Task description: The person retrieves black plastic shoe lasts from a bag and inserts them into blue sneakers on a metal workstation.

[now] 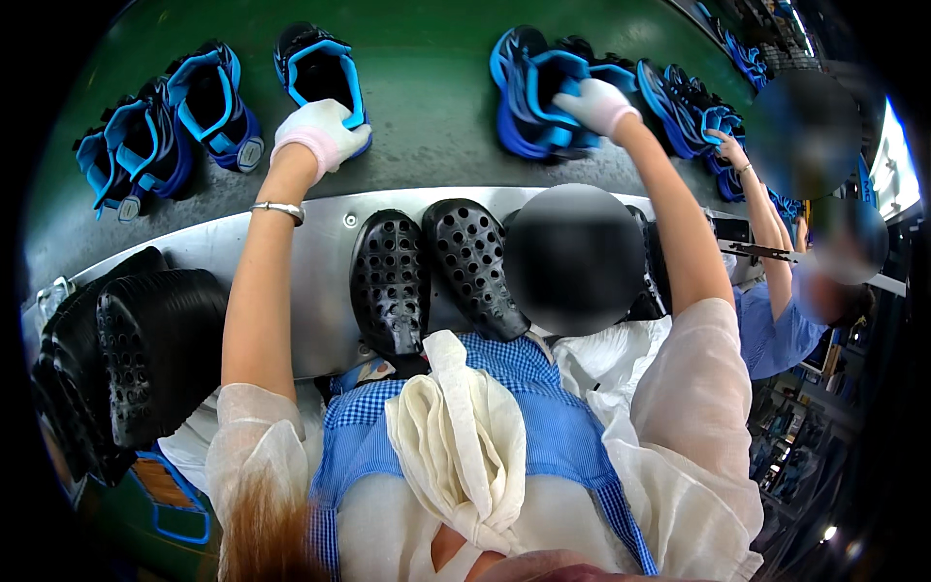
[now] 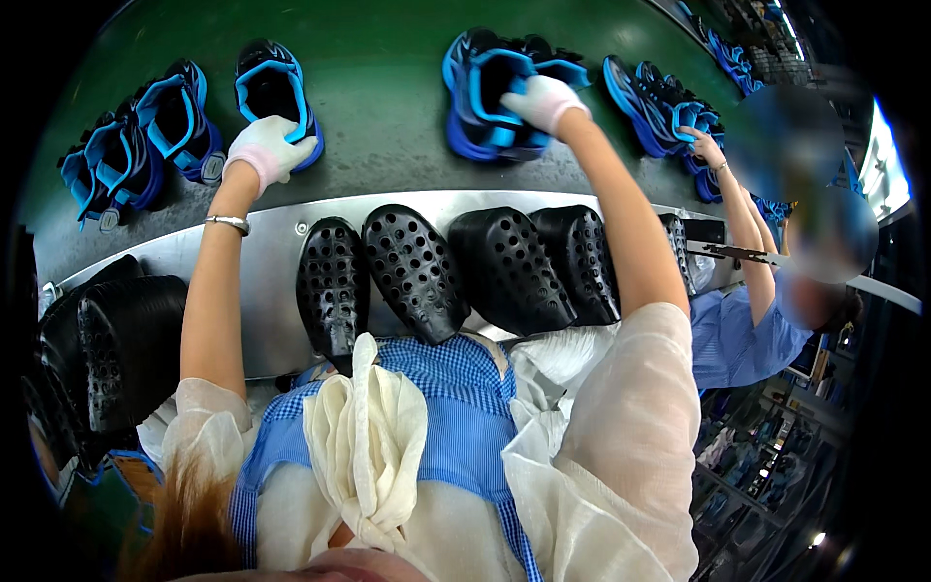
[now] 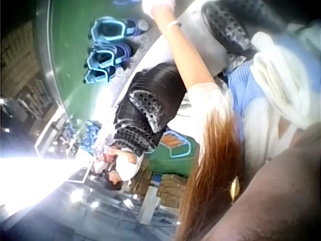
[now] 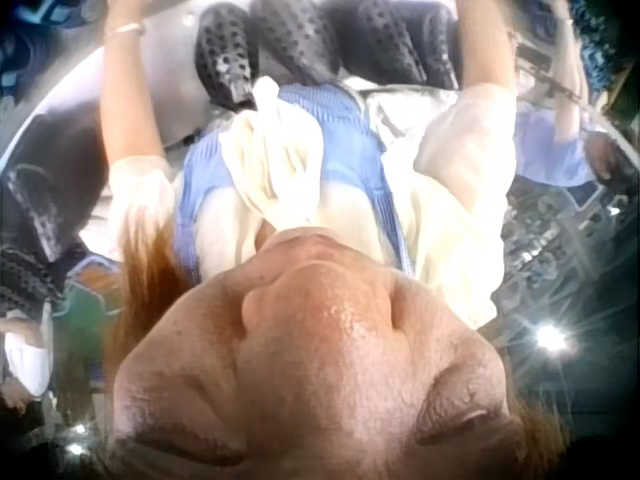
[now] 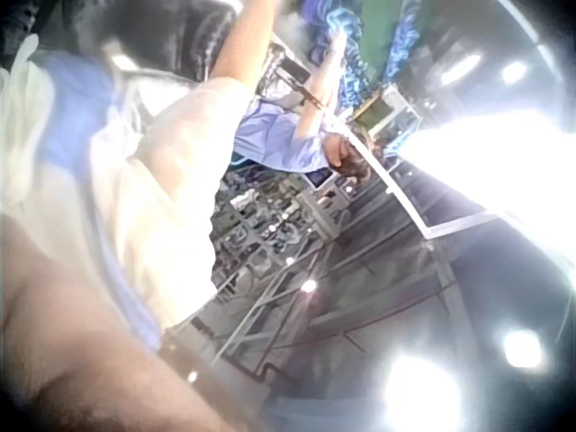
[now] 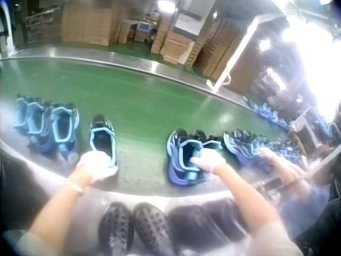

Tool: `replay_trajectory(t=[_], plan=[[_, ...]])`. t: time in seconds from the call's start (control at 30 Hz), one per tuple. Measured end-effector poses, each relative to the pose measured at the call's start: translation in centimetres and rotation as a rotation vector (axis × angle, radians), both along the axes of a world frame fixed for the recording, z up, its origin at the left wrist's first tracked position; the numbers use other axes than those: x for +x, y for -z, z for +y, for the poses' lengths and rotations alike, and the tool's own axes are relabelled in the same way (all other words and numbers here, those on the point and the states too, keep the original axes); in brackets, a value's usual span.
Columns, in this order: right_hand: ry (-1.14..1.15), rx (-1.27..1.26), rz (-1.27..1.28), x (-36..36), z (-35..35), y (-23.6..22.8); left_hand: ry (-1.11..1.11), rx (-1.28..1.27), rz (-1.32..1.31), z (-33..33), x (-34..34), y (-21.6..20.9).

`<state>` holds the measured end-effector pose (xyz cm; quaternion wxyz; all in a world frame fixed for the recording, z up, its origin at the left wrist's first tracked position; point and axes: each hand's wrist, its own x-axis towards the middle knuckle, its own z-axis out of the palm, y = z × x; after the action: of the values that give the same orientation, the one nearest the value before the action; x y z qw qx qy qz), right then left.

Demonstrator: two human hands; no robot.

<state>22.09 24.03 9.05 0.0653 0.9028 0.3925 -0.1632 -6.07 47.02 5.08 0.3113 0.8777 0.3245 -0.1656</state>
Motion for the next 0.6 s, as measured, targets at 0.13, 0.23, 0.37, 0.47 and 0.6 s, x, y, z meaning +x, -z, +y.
replay_trajectory(t=[0.13, 0.23, 0.37, 0.47, 0.6], plan=[[0.019, 0.054, 0.053, -3.6, 2.1, 0.1, -0.004, -0.022, -0.103, -0.4, 0.2, 0.0], [-0.02, -0.022, 0.193, -4.0, 2.6, -0.4, -0.013, -0.02, -0.172, 0.0, 0.1, 0.8], [-0.154, 0.021, 0.204, -6.6, 1.2, -2.2, 0.013, 0.091, -0.275, 0.8, -1.1, 2.7], [-0.209, 0.22, 0.169, -8.2, -2.9, -5.2, 0.059, 0.282, -0.356, 0.8, -1.7, 3.1], [-0.139, 0.489, -0.005, -10.6, -11.8, -12.2, 0.066, 0.353, -0.407, 0.1, -2.6, 1.2]])
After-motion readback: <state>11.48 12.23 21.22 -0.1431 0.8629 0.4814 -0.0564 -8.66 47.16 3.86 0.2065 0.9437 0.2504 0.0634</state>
